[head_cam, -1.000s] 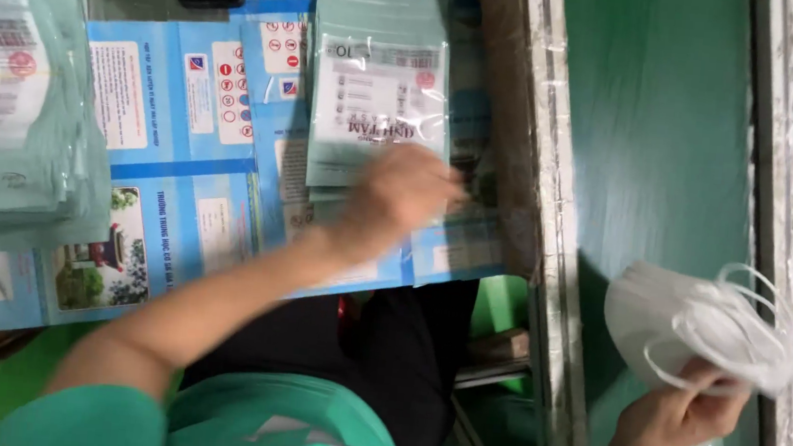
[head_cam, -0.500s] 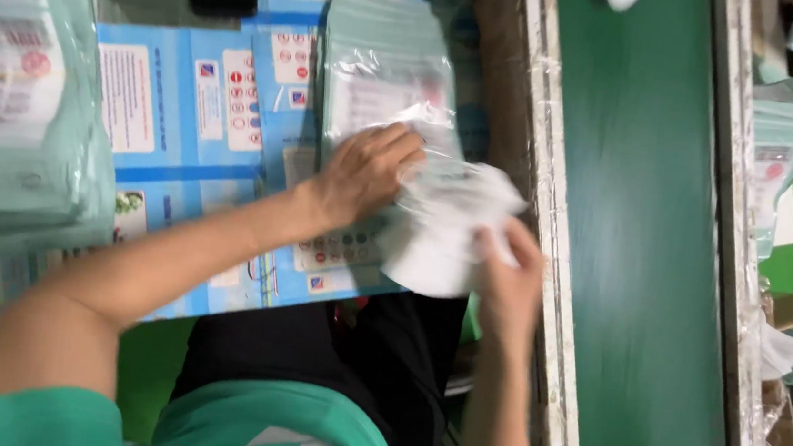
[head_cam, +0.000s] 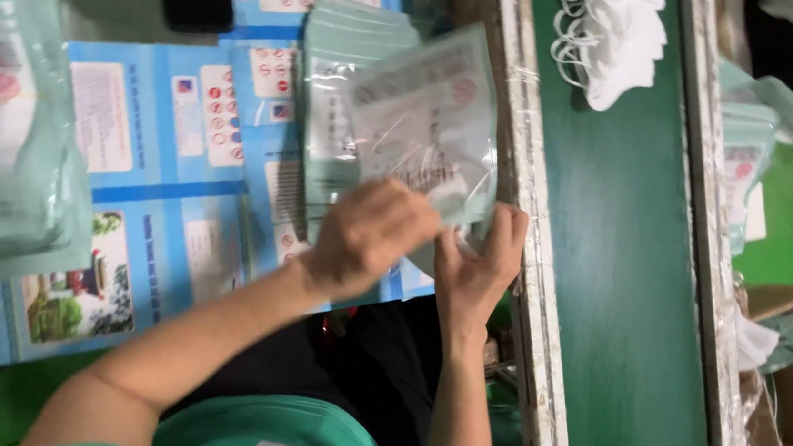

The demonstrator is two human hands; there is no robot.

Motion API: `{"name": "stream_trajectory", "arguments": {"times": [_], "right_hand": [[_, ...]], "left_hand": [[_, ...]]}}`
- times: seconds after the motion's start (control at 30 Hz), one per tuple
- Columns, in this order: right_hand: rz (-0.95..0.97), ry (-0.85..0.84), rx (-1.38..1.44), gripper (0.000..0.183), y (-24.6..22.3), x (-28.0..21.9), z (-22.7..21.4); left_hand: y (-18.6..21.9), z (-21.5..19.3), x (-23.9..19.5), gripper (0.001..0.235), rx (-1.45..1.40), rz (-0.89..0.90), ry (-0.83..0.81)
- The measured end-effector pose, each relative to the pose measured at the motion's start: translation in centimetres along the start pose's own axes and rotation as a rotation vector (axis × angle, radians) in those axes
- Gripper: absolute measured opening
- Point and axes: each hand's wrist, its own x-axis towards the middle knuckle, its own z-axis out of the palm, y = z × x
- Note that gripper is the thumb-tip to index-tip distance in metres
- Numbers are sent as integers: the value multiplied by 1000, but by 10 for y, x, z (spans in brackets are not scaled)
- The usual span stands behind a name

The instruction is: Packaging face masks into plastic bags on a manufacturing conveyor belt.

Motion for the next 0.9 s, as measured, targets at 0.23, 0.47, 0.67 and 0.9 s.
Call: {"name": "stream_trajectory", "arguments": {"times": [0.23,0.47,0.67,0.9], "right_hand": [[314,102,815,43,35,1,4],[376,95,1121,39,10,-14,17],[642,-229,1521,13,63,-57,30],[401,-87,1764,18,39,-29,-12]], "left_hand": [[16,-13,7,28,-361,-441,36],[29,4,-8,34,-737,-887,39],[25,19,-30,26,-1067,-1103,17],[68,6,-39,30,-1070,-945,-628]]}}
